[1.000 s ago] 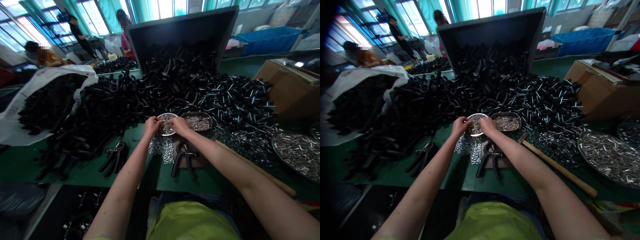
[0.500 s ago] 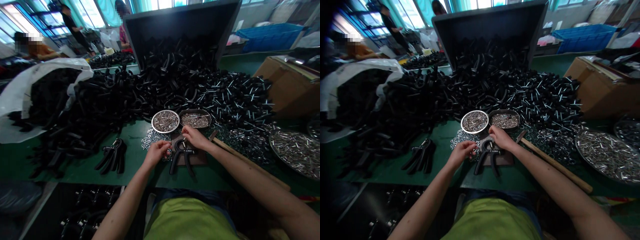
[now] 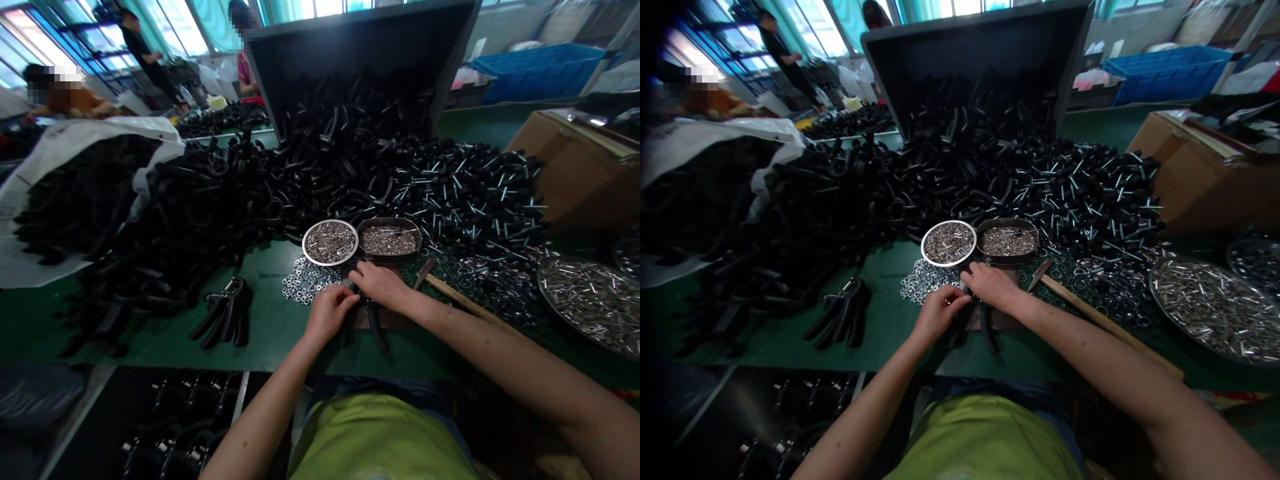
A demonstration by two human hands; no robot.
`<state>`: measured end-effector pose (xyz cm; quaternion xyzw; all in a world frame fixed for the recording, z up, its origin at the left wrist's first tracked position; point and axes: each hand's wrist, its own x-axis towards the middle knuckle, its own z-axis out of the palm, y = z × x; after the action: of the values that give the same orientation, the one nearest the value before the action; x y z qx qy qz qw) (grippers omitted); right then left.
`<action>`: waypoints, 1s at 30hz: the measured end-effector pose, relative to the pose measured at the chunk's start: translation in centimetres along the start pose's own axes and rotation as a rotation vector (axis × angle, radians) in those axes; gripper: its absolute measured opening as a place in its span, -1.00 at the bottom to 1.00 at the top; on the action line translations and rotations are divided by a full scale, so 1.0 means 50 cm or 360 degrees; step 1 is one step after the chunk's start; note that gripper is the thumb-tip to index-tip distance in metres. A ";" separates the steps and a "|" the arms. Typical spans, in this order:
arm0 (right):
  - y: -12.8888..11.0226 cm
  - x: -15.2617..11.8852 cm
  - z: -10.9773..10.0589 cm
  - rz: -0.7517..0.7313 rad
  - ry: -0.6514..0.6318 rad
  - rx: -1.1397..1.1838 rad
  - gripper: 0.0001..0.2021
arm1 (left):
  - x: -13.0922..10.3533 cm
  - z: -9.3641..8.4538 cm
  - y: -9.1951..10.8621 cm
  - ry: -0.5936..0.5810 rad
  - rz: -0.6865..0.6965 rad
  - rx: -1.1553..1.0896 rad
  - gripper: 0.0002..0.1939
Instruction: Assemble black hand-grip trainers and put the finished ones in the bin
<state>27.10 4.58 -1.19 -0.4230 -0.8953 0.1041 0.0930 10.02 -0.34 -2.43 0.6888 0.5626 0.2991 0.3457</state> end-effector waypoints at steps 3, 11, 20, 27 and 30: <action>0.002 -0.002 0.001 0.0000 0.0007 -0.0077 -0.87 | 0.010 0.008 0.016 -0.0018 0.0149 0.0273 -0.88; 0.045 -0.103 -0.030 0.0310 0.0337 -0.0027 -0.78 | 0.019 0.023 0.023 -0.0049 0.0431 0.0793 -0.88; 0.153 -0.316 -0.028 0.1066 0.0037 -0.0548 -0.77 | -0.026 0.025 0.029 -0.0073 0.0658 0.1221 -0.73; 0.083 -0.268 -0.067 0.0981 0.0230 -0.0541 -0.69 | -0.068 0.021 0.028 -0.0101 0.0328 0.1102 -0.56; 0.042 -0.226 -0.081 0.0724 0.0438 0.0011 -0.64 | -0.065 0.023 0.025 -0.0150 0.0325 0.1028 -0.54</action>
<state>36.73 -2.44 1.26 -0.6232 -0.7558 0.0669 0.1896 11.04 -3.85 -2.13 0.8286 0.5398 0.1065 0.1036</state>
